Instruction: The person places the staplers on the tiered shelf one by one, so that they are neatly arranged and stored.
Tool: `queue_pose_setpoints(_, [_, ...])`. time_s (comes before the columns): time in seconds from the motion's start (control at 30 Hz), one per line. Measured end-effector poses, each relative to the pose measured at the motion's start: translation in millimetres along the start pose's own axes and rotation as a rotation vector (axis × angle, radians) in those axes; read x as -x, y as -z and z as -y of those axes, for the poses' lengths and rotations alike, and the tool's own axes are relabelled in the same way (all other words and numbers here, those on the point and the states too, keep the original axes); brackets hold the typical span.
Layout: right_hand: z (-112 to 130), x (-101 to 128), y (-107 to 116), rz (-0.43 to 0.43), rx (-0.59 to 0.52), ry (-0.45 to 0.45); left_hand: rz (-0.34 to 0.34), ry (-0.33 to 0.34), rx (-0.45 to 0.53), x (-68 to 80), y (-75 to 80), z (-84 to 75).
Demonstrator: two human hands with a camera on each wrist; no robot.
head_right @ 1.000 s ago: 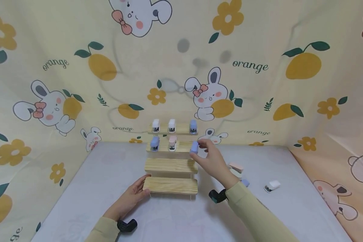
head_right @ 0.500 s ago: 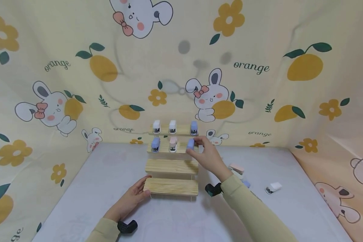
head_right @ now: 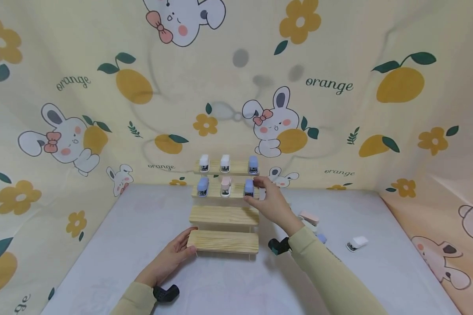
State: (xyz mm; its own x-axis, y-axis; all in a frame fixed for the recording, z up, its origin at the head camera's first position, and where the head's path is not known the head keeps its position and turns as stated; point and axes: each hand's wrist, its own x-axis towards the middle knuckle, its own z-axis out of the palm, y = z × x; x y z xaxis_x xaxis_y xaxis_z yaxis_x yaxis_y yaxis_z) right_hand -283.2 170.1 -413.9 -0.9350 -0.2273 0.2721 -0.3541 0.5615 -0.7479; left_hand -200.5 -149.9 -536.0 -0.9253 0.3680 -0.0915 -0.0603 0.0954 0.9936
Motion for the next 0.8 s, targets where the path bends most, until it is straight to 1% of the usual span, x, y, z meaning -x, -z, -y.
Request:
queue_pose_setpoints(0.3, [0.2, 2.2, -0.6, 0.013, 0.01, -0.012, 0.002, -0.003, 0.004, 0.2, 0.2, -0.5])
queue_pose_setpoints(0.47, [-2.5, 7.2, 0.3, 0.018, 0.03, -0.023, -0.004, 0.007, 0.001, 1.0, 0.0, -0.3])
queue_pose_setpoints(0.63, [-7.4, 21.7, 9.2, 0.013, 0.06, -0.059, -0.009, 0.018, -0.005, 1.3, -0.7, -0.7])
queue_pose_setpoints(0.8, [-20.4, 40.5, 27.3, -0.011, 0.119, -0.086, -0.008, 0.017, -0.004, 0.6, -0.4, -2.1])
